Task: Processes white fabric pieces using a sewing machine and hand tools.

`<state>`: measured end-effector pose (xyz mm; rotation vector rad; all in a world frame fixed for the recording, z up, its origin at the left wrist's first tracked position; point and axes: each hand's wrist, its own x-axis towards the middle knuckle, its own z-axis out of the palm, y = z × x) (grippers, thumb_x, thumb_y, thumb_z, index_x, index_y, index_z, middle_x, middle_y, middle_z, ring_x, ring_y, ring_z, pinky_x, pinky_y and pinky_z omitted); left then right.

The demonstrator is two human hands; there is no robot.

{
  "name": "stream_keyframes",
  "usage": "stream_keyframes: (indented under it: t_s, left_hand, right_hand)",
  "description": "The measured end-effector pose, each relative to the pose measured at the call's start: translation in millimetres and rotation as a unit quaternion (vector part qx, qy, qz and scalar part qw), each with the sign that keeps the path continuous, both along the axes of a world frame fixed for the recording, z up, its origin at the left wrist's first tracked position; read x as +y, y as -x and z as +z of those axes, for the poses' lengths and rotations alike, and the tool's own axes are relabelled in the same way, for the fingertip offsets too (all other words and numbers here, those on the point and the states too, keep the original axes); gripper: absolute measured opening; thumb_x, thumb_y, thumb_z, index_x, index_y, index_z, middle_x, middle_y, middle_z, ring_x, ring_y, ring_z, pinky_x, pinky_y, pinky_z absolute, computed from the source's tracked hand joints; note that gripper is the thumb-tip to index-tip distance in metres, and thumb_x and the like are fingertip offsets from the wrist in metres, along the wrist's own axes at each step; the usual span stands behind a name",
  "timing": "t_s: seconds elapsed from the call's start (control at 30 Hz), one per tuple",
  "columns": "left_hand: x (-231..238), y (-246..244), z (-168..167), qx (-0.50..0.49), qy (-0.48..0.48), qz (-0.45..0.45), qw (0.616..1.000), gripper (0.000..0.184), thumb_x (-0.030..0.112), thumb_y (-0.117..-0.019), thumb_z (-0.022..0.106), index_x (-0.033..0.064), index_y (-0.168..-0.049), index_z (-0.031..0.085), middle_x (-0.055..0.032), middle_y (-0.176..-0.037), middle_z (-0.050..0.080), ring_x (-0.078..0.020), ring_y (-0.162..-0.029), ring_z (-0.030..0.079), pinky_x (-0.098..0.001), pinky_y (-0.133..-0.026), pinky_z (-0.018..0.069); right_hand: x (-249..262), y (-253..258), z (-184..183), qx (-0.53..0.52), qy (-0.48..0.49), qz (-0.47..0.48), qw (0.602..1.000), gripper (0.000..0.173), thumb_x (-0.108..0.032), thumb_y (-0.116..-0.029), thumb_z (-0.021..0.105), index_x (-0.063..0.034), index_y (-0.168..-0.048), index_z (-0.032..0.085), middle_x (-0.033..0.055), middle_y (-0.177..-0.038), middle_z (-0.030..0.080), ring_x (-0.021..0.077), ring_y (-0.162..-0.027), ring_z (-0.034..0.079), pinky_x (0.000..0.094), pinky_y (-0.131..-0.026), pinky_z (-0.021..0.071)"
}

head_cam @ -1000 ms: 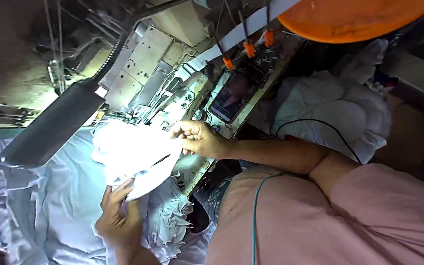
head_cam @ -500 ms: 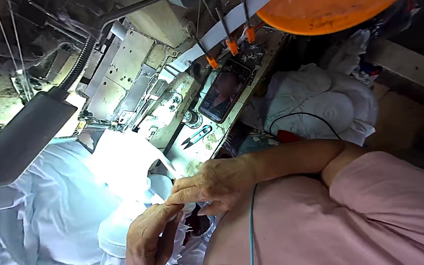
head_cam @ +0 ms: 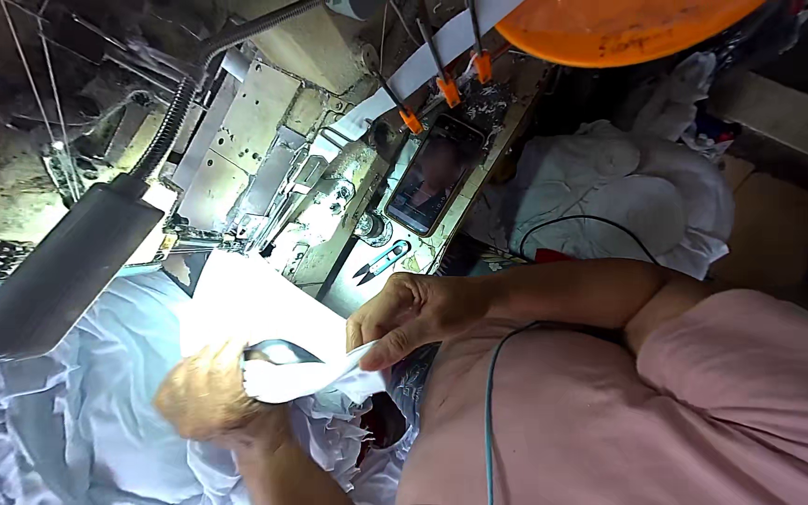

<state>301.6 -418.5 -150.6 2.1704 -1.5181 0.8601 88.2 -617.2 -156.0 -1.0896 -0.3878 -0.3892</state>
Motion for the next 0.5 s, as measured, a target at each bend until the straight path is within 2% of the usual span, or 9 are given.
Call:
stream_keyframes:
  t_s: [0.07,0.1,0.17,0.2,0.27,0.33,0.37,0.43,0.5]
  left_hand:
    - [4,-14,29,-0.002,-0.065,0.023,0.998,0.033,0.017,-0.1011,0.050,-0.0069,-0.101,0.073,-0.0284,-0.105,0.071,-0.0479,-0.107,0.065,-0.0624,-0.101,0.0427]
    - [4,-28,35,0.003,-0.093,0.010,0.996,0.032,0.014,-0.1026,0.049,-0.0047,-0.105,0.074,-0.0252,-0.112,0.072,-0.0480,-0.115,0.062,-0.0653,-0.109,0.0337]
    - [-4,-36,41,0.013,-0.136,-0.019,0.990,0.027,0.008,-0.1002,0.051,-0.0057,-0.111,0.072,-0.0251,-0.122,0.069,-0.0512,-0.126,0.055,-0.0697,-0.114,0.0253]
    - [-11,-29,41,0.027,-0.147,-0.029,0.988,0.027,0.006,-0.0953,0.056,-0.0093,-0.114,0.070,-0.0288,-0.125,0.067,-0.0544,-0.127,0.053,-0.0723,-0.112,0.0253]
    - [-15,-10,31,0.056,-0.152,-0.038,0.986,0.047,0.011,-0.0829,0.068,-0.0130,-0.123,0.062,-0.0348,-0.138,0.056,-0.0579,-0.135,0.044,-0.0756,-0.112,0.0230]
    - [-16,9,11,0.066,-0.152,-0.060,0.984,0.067,0.019,-0.0714,0.076,-0.0109,-0.128,0.059,-0.0396,-0.139,0.051,-0.0623,-0.132,0.043,-0.0795,-0.108,0.0246]
    - [-18,15,0,0.062,-0.154,-0.073,0.983,0.070,0.022,-0.0703,0.078,-0.0060,-0.132,0.060,-0.0375,-0.138,0.053,-0.0602,-0.130,0.047,-0.0791,-0.106,0.0278]
    - [-25,16,-17,0.022,-0.149,-0.071,0.986,0.064,0.023,-0.0766,0.076,0.0005,-0.135,0.061,-0.0306,-0.140,0.056,-0.0522,-0.130,0.052,-0.0726,-0.105,0.0341]
    - [-29,2,-25,-0.015,-0.110,-0.055,0.992,0.045,0.013,-0.0852,0.066,-0.0003,-0.128,0.067,-0.0274,-0.133,0.063,-0.0464,-0.128,0.057,-0.0624,-0.105,0.0404]
  right_hand:
    - [1,-8,-20,0.023,0.064,-0.046,0.997,0.022,-0.002,-0.1002,0.056,0.0094,-0.085,0.067,0.0056,-0.084,0.066,-0.0011,-0.078,0.060,0.0147,-0.069,0.0473]
    - [3,-12,-33,0.049,0.107,-0.081,0.990,0.024,-0.004,-0.0998,0.058,0.0099,-0.083,0.068,0.0075,-0.083,0.065,-0.0002,-0.075,0.058,0.0148,-0.066,0.0446]
    - [8,-17,-51,0.111,0.189,-0.132,0.967,0.027,-0.010,-0.0997,0.060,0.0095,-0.083,0.069,0.0127,-0.084,0.066,0.0074,-0.076,0.058,0.0201,-0.068,0.0455]
    - [11,-17,-55,0.130,0.212,-0.146,0.957,0.028,-0.011,-0.0992,0.061,0.0102,-0.083,0.068,0.0154,-0.084,0.065,0.0124,-0.077,0.060,0.0240,-0.070,0.0471]
    - [14,-15,-56,0.158,0.211,-0.154,0.952,0.027,-0.014,-0.0991,0.061,0.0102,-0.088,0.067,0.0150,-0.082,0.065,0.0122,-0.078,0.061,0.0249,-0.072,0.0489]
    - [14,-10,-57,0.189,0.173,-0.149,0.955,0.023,-0.015,-0.0989,0.062,0.0070,-0.094,0.069,0.0091,-0.084,0.069,0.0029,-0.079,0.064,0.0192,-0.075,0.0525]
    - [13,-8,-58,0.203,0.156,-0.148,0.955,0.022,-0.015,-0.0985,0.062,0.0055,-0.094,0.069,0.0059,-0.084,0.069,-0.0003,-0.079,0.064,0.0172,-0.075,0.0529]
    - [9,-2,-59,0.212,0.147,-0.147,0.955,0.020,-0.016,-0.0983,0.063,0.0022,-0.093,0.068,0.0006,-0.085,0.069,-0.0036,-0.079,0.064,0.0156,-0.076,0.0537]
    - [5,2,-61,0.178,0.170,-0.152,0.957,0.020,-0.017,-0.0988,0.063,0.0001,-0.090,0.068,-0.0033,-0.082,0.067,-0.0060,-0.076,0.061,0.0132,-0.072,0.0519]
